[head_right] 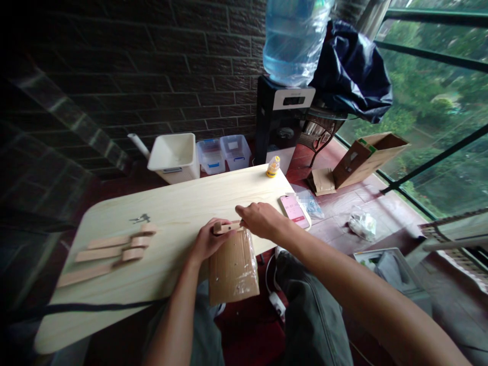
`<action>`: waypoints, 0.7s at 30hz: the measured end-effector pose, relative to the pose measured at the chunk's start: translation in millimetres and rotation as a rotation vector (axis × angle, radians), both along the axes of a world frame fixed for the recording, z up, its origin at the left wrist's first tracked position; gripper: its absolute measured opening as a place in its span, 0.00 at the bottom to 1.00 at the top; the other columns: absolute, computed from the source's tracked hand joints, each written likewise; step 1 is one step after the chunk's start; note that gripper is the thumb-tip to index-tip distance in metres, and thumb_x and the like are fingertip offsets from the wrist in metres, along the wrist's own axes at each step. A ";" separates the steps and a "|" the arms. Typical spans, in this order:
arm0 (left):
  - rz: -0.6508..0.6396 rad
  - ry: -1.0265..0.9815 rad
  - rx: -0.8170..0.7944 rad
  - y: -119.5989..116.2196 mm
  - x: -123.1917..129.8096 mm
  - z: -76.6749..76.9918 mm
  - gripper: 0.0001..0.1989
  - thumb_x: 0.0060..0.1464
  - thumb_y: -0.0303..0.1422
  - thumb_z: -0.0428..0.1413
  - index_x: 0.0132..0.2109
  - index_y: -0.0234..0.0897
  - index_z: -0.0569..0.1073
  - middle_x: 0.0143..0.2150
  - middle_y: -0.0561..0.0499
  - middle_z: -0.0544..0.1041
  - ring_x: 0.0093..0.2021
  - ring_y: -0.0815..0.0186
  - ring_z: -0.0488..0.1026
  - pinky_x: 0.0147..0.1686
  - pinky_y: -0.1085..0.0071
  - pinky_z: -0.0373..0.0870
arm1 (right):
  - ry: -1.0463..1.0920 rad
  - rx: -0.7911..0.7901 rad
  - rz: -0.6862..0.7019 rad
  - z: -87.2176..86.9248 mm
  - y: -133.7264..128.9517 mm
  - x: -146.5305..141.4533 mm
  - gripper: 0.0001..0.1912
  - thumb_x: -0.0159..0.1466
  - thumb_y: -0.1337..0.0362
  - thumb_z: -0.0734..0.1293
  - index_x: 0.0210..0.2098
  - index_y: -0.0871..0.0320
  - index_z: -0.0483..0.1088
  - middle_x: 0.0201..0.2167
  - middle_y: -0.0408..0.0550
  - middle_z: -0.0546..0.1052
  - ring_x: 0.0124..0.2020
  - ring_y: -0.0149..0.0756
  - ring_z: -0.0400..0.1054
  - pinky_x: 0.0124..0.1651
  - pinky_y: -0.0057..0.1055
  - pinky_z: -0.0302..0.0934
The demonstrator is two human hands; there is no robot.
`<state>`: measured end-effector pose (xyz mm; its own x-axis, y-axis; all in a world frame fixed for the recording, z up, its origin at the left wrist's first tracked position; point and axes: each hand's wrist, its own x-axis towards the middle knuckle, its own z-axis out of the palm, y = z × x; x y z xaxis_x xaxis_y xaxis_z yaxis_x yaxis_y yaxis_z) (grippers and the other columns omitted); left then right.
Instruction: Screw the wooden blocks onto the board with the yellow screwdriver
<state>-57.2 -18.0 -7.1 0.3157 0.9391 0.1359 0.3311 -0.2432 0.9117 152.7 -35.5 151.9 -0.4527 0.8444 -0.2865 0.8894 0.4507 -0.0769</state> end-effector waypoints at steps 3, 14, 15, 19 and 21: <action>-0.006 -0.005 -0.008 -0.2 0.2 1.0 0.16 0.53 0.45 0.64 0.43 0.40 0.80 0.44 0.47 0.79 0.46 0.59 0.77 0.49 0.65 0.74 | 0.009 -0.021 -0.053 -2.7 2.2 3.0 0.13 0.73 0.56 0.62 0.51 0.58 0.67 0.41 0.59 0.82 0.42 0.47 0.79 0.37 0.31 0.61; 0.010 -0.014 0.007 -0.2 0.3 -3.5 0.16 0.52 0.46 0.65 0.43 0.40 0.80 0.46 0.47 0.79 0.47 0.59 0.77 0.51 0.65 0.73 | 0.014 0.014 0.030 1.6 -3.6 2.2 0.09 0.73 0.63 0.62 0.50 0.60 0.68 0.44 0.57 0.81 0.44 0.45 0.78 0.39 0.31 0.61; 0.014 -0.014 0.004 0.0 0.4 -4.2 0.16 0.52 0.46 0.65 0.43 0.40 0.80 0.46 0.47 0.80 0.47 0.59 0.77 0.51 0.65 0.73 | 0.011 0.007 0.023 1.0 -2.3 1.8 0.10 0.73 0.62 0.62 0.50 0.60 0.68 0.43 0.58 0.82 0.43 0.46 0.78 0.38 0.31 0.61; 0.024 -0.016 -0.008 0.7 1.2 -7.3 0.18 0.52 0.47 0.65 0.43 0.40 0.79 0.45 0.47 0.80 0.45 0.58 0.78 0.50 0.65 0.74 | 0.030 -0.027 -0.049 -1.9 1.5 2.2 0.12 0.72 0.58 0.63 0.49 0.61 0.70 0.42 0.59 0.82 0.43 0.47 0.79 0.39 0.31 0.62; 0.020 -0.021 -0.004 0.8 1.5 -8.0 0.18 0.52 0.47 0.65 0.43 0.40 0.80 0.46 0.47 0.79 0.46 0.58 0.78 0.50 0.65 0.74 | 0.043 -0.035 -0.088 -2.0 0.8 3.0 0.14 0.73 0.57 0.63 0.48 0.62 0.70 0.41 0.60 0.82 0.43 0.47 0.79 0.39 0.31 0.62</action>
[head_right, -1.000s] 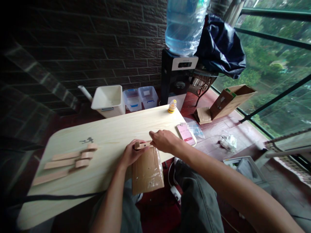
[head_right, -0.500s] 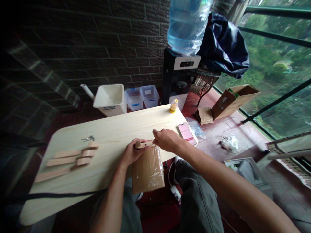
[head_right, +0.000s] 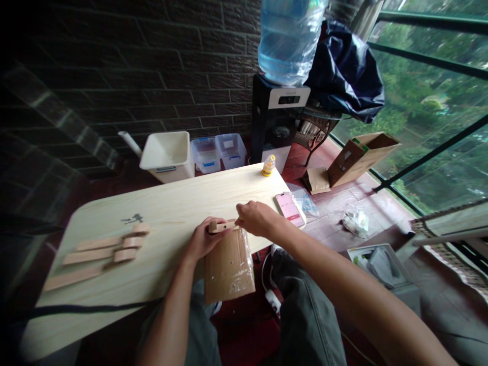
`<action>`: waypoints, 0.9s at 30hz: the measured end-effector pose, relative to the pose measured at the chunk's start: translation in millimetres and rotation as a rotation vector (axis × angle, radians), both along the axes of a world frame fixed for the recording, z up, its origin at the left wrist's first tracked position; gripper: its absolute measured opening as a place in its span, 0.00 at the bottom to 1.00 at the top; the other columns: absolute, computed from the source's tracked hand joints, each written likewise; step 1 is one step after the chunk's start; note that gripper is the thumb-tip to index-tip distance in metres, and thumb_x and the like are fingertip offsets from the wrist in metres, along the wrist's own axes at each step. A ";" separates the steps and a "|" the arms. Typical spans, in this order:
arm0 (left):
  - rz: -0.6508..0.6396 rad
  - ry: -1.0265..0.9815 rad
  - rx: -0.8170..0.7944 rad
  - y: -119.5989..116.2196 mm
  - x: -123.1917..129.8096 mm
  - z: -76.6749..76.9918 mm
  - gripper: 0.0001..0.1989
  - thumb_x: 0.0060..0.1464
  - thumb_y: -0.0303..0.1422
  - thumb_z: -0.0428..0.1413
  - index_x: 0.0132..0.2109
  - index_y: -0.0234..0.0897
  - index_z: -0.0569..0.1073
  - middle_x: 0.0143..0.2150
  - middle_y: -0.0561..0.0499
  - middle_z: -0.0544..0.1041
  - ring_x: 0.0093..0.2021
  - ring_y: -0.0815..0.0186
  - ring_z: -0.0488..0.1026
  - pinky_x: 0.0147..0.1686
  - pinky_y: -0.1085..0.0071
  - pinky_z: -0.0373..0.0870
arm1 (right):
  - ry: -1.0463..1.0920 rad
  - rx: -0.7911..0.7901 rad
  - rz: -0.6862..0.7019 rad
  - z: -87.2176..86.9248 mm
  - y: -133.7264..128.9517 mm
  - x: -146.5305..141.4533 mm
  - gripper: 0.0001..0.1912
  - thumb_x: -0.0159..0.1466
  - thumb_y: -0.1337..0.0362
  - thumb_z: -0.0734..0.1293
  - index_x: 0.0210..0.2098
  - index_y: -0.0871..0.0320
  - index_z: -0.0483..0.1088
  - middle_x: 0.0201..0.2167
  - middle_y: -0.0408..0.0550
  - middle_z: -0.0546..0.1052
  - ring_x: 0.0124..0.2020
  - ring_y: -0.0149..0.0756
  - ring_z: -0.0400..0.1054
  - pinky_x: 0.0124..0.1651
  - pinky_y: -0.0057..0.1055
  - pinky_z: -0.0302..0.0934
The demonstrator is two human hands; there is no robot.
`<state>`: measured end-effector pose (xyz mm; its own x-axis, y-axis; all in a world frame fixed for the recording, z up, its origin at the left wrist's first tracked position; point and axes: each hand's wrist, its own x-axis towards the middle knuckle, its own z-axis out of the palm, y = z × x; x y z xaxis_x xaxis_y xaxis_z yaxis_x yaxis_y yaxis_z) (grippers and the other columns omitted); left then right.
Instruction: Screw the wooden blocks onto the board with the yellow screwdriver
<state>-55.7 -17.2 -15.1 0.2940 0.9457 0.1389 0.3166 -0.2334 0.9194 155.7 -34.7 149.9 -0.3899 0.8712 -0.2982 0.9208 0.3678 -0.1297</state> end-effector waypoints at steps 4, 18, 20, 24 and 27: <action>-0.007 0.001 -0.005 -0.1 -0.2 -0.2 0.18 0.51 0.47 0.65 0.44 0.40 0.80 0.46 0.46 0.80 0.45 0.59 0.78 0.49 0.65 0.74 | 0.020 0.009 -0.001 3.2 -5.3 -0.3 0.13 0.72 0.59 0.62 0.50 0.61 0.68 0.41 0.59 0.82 0.42 0.47 0.78 0.38 0.31 0.61; -0.027 0.015 0.033 2.2 -0.8 -4.1 0.17 0.54 0.46 0.65 0.44 0.39 0.79 0.46 0.47 0.79 0.46 0.59 0.77 0.51 0.64 0.73 | 0.023 -0.012 -0.037 0.6 1.8 2.1 0.13 0.72 0.57 0.63 0.48 0.60 0.70 0.41 0.59 0.82 0.42 0.46 0.78 0.36 0.31 0.58; -0.029 0.005 0.025 1.6 -1.3 -4.8 0.17 0.54 0.45 0.65 0.44 0.39 0.79 0.46 0.47 0.79 0.46 0.59 0.77 0.50 0.65 0.73 | 0.049 0.004 -0.040 0.8 -0.7 4.1 0.13 0.71 0.57 0.63 0.49 0.60 0.69 0.40 0.58 0.82 0.41 0.45 0.78 0.35 0.31 0.57; -0.028 -0.012 -0.003 0.4 -2.6 -5.5 0.18 0.53 0.45 0.66 0.45 0.39 0.79 0.46 0.47 0.79 0.45 0.59 0.78 0.49 0.65 0.74 | 0.089 -0.015 0.006 6.0 -4.1 5.6 0.12 0.71 0.61 0.63 0.52 0.58 0.67 0.40 0.54 0.82 0.39 0.43 0.77 0.34 0.30 0.55; -0.029 -0.012 -0.009 -0.2 -2.8 -4.2 0.17 0.53 0.45 0.65 0.45 0.39 0.78 0.46 0.47 0.79 0.45 0.59 0.78 0.50 0.65 0.74 | 0.033 -0.031 0.044 8.9 -2.2 3.1 0.11 0.71 0.63 0.62 0.51 0.58 0.68 0.41 0.55 0.82 0.41 0.44 0.77 0.36 0.30 0.57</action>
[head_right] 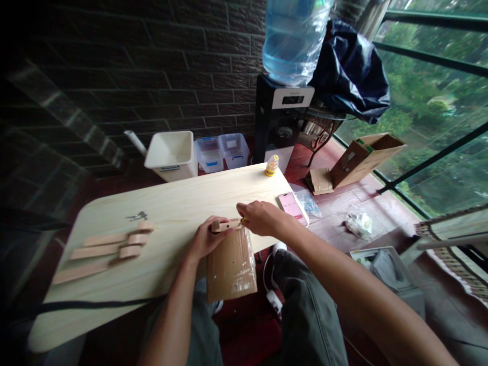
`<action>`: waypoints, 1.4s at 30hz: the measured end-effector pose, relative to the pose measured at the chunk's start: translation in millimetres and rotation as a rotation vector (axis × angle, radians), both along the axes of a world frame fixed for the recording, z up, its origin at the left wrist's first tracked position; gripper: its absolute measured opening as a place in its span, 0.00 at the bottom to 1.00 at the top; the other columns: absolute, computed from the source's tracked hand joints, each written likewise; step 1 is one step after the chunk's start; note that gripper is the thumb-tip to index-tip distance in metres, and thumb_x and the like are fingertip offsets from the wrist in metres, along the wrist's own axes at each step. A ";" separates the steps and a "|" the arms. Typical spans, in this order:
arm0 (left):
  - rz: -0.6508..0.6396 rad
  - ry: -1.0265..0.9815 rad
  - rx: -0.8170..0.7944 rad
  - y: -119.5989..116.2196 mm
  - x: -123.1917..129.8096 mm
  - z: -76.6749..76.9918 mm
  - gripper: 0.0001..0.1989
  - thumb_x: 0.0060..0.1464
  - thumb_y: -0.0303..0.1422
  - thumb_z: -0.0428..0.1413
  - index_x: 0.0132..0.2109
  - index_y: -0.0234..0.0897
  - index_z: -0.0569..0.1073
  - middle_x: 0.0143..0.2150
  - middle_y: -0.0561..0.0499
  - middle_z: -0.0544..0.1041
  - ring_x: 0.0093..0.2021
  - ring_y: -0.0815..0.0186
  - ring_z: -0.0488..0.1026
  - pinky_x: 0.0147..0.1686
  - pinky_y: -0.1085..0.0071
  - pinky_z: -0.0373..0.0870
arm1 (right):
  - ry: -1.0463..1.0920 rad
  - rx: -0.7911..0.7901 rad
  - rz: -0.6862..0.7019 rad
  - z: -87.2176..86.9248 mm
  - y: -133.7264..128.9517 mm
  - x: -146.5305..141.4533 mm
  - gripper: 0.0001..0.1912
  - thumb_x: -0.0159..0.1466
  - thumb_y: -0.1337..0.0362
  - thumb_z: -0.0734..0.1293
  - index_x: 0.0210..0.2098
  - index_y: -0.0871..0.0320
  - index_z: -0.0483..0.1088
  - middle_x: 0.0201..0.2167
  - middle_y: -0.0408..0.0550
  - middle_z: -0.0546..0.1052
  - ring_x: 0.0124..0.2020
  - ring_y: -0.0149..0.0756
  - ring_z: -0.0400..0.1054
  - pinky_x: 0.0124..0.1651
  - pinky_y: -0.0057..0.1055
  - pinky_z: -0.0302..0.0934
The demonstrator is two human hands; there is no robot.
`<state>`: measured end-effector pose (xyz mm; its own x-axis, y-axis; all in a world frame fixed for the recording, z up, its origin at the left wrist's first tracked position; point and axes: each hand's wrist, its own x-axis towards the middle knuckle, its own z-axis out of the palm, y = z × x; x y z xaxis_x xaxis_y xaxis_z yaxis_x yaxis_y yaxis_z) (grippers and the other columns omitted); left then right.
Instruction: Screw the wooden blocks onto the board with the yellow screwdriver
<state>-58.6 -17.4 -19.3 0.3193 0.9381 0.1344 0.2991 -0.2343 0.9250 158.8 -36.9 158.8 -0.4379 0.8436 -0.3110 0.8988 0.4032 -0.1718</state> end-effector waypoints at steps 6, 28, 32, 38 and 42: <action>0.012 0.004 0.018 0.5 1.2 2.1 0.16 0.53 0.45 0.65 0.44 0.40 0.79 0.46 0.48 0.79 0.46 0.59 0.78 0.50 0.65 0.74 | -0.077 0.037 -0.012 -4.4 7.5 -4.7 0.12 0.72 0.61 0.61 0.51 0.60 0.68 0.42 0.59 0.82 0.42 0.46 0.78 0.37 0.31 0.59; 0.017 0.030 -0.004 0.9 0.9 3.1 0.17 0.52 0.45 0.65 0.44 0.40 0.79 0.46 0.48 0.79 0.45 0.60 0.78 0.48 0.66 0.74 | -0.085 0.035 -0.072 -4.8 0.1 -12.5 0.14 0.73 0.58 0.61 0.52 0.62 0.66 0.43 0.61 0.81 0.42 0.49 0.78 0.38 0.32 0.60; 0.013 0.036 0.002 0.3 0.1 3.7 0.17 0.52 0.45 0.65 0.44 0.41 0.79 0.46 0.48 0.79 0.45 0.59 0.78 0.49 0.65 0.74 | -0.042 0.064 -0.032 -4.6 -5.6 -12.9 0.14 0.73 0.61 0.61 0.54 0.61 0.63 0.44 0.59 0.81 0.44 0.47 0.78 0.40 0.33 0.61; 0.028 0.027 -0.009 0.5 0.7 2.1 0.17 0.51 0.45 0.65 0.44 0.40 0.79 0.46 0.48 0.80 0.45 0.59 0.78 0.49 0.65 0.74 | -0.079 0.052 -0.027 -4.8 -5.8 -15.2 0.12 0.73 0.60 0.60 0.51 0.60 0.66 0.44 0.61 0.81 0.45 0.49 0.77 0.41 0.34 0.62; 0.030 0.019 0.003 1.7 2.0 -0.4 0.18 0.51 0.46 0.65 0.44 0.39 0.79 0.46 0.47 0.80 0.45 0.59 0.78 0.49 0.65 0.74 | -0.075 0.036 -0.111 -7.2 -2.3 -12.9 0.14 0.73 0.56 0.61 0.49 0.60 0.67 0.43 0.61 0.81 0.43 0.50 0.78 0.39 0.34 0.61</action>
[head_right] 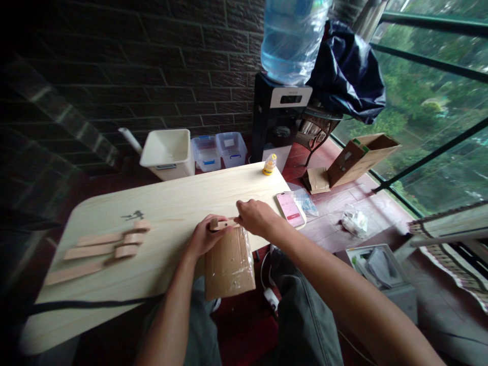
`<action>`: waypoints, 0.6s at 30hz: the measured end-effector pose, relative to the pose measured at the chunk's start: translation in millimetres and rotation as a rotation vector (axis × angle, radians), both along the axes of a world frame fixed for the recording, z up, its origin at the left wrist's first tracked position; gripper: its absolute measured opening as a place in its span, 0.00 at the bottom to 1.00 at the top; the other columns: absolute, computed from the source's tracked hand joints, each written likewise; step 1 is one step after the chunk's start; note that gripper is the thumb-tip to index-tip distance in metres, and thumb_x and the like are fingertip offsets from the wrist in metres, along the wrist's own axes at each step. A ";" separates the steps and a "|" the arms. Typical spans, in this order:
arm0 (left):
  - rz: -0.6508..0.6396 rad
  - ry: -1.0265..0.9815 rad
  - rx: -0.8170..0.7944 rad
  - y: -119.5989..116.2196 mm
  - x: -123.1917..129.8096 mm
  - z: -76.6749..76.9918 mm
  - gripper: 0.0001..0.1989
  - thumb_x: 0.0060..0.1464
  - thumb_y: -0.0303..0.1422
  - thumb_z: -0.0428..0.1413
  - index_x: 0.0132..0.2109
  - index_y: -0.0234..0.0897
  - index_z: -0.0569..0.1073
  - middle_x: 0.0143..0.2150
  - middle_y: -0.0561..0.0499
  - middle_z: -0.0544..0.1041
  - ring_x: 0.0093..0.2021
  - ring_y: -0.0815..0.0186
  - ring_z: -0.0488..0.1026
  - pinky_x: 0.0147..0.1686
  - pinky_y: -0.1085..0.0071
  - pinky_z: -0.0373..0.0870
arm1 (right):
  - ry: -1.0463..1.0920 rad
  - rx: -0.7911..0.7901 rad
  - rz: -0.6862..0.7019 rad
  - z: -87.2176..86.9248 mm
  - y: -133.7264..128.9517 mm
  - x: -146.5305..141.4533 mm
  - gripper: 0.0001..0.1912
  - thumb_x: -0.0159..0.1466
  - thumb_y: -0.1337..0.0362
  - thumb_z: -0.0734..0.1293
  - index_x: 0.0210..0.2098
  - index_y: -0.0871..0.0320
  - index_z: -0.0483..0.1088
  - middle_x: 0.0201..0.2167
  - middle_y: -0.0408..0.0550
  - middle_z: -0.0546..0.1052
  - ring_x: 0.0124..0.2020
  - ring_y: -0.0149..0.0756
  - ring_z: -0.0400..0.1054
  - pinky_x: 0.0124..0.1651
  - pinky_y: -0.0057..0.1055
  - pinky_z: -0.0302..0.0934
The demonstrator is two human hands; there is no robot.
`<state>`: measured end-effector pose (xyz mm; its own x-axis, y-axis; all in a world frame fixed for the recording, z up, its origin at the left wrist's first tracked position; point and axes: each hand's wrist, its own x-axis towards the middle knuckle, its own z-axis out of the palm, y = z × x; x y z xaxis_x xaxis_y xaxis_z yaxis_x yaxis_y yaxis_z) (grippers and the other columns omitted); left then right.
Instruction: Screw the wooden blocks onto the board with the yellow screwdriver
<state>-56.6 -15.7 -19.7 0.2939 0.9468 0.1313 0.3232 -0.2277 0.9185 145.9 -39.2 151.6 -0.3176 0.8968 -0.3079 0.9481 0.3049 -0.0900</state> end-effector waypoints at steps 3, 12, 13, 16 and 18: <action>-0.007 0.002 0.006 0.1 -0.1 -0.2 0.18 0.51 0.46 0.65 0.44 0.40 0.79 0.46 0.47 0.79 0.45 0.59 0.78 0.50 0.64 0.74 | 0.035 0.008 0.009 0.8 -1.0 0.8 0.14 0.72 0.58 0.62 0.51 0.61 0.67 0.42 0.60 0.81 0.44 0.49 0.78 0.39 0.33 0.61; -0.018 0.007 -0.001 -1.9 -2.3 5.4 0.16 0.52 0.45 0.65 0.44 0.40 0.80 0.46 0.48 0.79 0.46 0.59 0.77 0.49 0.65 0.73 | -0.014 -0.018 0.070 6.3 -0.3 -1.2 0.12 0.72 0.59 0.63 0.50 0.59 0.69 0.42 0.59 0.81 0.44 0.48 0.78 0.38 0.32 0.61; -0.018 0.005 0.000 -1.9 -2.3 5.7 0.16 0.52 0.45 0.65 0.44 0.40 0.79 0.46 0.48 0.79 0.46 0.59 0.77 0.49 0.66 0.73 | -0.015 -0.018 0.058 5.9 0.8 -0.8 0.13 0.72 0.58 0.63 0.50 0.59 0.70 0.42 0.59 0.81 0.43 0.48 0.78 0.38 0.32 0.60; -0.018 -0.005 0.002 -1.7 -1.9 5.7 0.17 0.52 0.45 0.65 0.44 0.40 0.79 0.46 0.48 0.79 0.46 0.59 0.78 0.48 0.66 0.74 | -0.022 -0.029 0.008 4.1 3.4 -0.3 0.14 0.72 0.56 0.62 0.47 0.60 0.71 0.42 0.60 0.81 0.42 0.47 0.78 0.38 0.32 0.60; -0.014 -0.009 0.002 -1.5 -1.5 5.4 0.17 0.52 0.46 0.65 0.44 0.40 0.79 0.46 0.47 0.80 0.46 0.59 0.78 0.48 0.65 0.74 | -0.009 -0.032 -0.011 3.2 3.8 -1.0 0.15 0.72 0.55 0.62 0.46 0.61 0.72 0.42 0.60 0.81 0.43 0.47 0.78 0.37 0.31 0.59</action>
<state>-58.1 -17.2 -14.3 0.3056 0.9424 0.1356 0.3120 -0.2337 0.9209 144.9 -35.4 154.8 -0.3051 0.8898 -0.3393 0.9521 0.2919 -0.0908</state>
